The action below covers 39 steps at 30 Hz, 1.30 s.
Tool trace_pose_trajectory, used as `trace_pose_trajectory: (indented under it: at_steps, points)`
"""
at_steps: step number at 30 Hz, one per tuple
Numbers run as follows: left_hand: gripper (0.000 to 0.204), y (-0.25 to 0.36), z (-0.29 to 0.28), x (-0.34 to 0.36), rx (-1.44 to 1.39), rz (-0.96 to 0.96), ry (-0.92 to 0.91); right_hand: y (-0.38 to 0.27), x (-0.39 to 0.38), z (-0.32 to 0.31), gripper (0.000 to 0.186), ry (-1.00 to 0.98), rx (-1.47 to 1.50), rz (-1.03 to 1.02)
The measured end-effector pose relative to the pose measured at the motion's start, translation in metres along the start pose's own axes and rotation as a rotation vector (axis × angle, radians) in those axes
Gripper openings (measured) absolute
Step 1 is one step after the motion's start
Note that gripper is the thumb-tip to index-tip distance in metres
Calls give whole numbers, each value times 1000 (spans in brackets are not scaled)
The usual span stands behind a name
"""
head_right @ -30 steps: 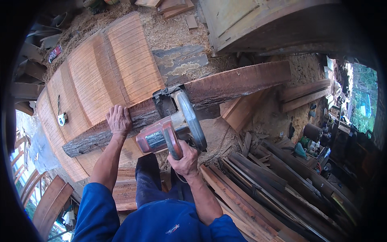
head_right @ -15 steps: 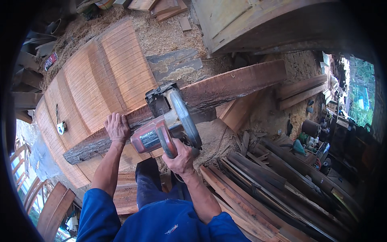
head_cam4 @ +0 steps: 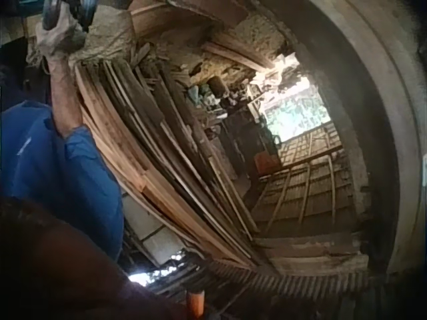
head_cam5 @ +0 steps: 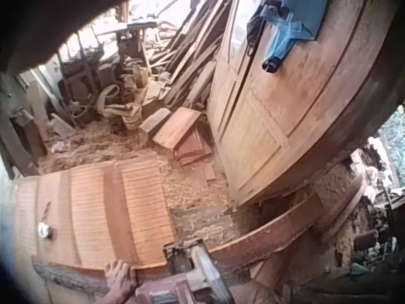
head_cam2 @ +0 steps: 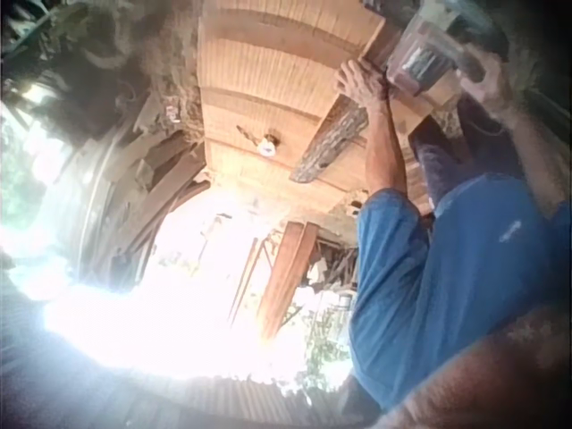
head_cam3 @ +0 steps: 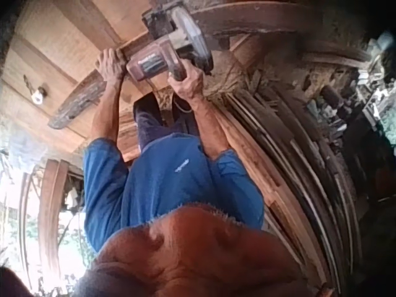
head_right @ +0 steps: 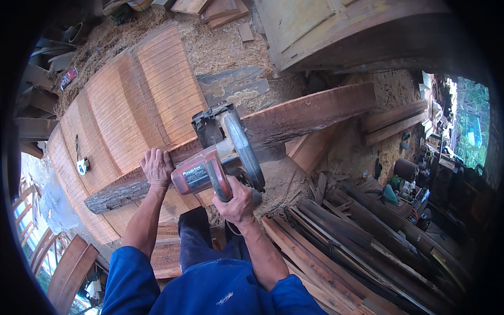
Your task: The person measures several wooden boards with a tape measure, marks a line with a pencil on a board, and cuts it using a circular saw.
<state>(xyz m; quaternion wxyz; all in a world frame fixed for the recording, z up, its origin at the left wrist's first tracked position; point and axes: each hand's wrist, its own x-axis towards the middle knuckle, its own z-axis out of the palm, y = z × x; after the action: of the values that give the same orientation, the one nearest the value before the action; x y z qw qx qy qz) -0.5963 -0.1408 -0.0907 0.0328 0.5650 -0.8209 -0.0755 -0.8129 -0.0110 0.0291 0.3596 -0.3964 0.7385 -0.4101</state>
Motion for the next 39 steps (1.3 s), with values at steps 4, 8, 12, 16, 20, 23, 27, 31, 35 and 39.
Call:
trace_pose_trajectory:
  at_steps: [4, 8, 12, 16, 20, 23, 27, 31, 35, 39]
  points:
    - [23, -2, 2, 0, -14, 8, 19, -2, 4, 3, 26, -5, -33, 9]
    - [22, -3, 2, -2, -4, 8, 13, -4, 9, 4, 25, -8, -44, 12]
    - [21, -2, 2, 0, -10, 8, -12, -10, 23, 6, 28, 11, -9, -17]
    - [23, 0, -2, -2, -57, -4, 24, -34, 68, 26, 35, 78, -30, -157]
    - [20, 5, 2, -2, -39, -45, 39, -72, 57, -6, 40, 230, 86, -235]
    - [21, -5, 8, -7, -59, -64, 22, -93, 2, -48, 50, 321, -36, -321]
    - [24, 6, 0, -4, 32, -80, 22, -79, -85, -108, 51, 362, -239, -28]
    - [25, 5, 3, -5, 25, -71, 40, -47, -129, -168, 48, 219, -401, 261]
    - [26, 7, -5, -6, 50, -44, 91, 26, -147, -220, 69, -141, 298, 621]
    - [31, 9, 19, -7, 90, -62, 21, 181, -169, -188, 64, -338, -101, 617]
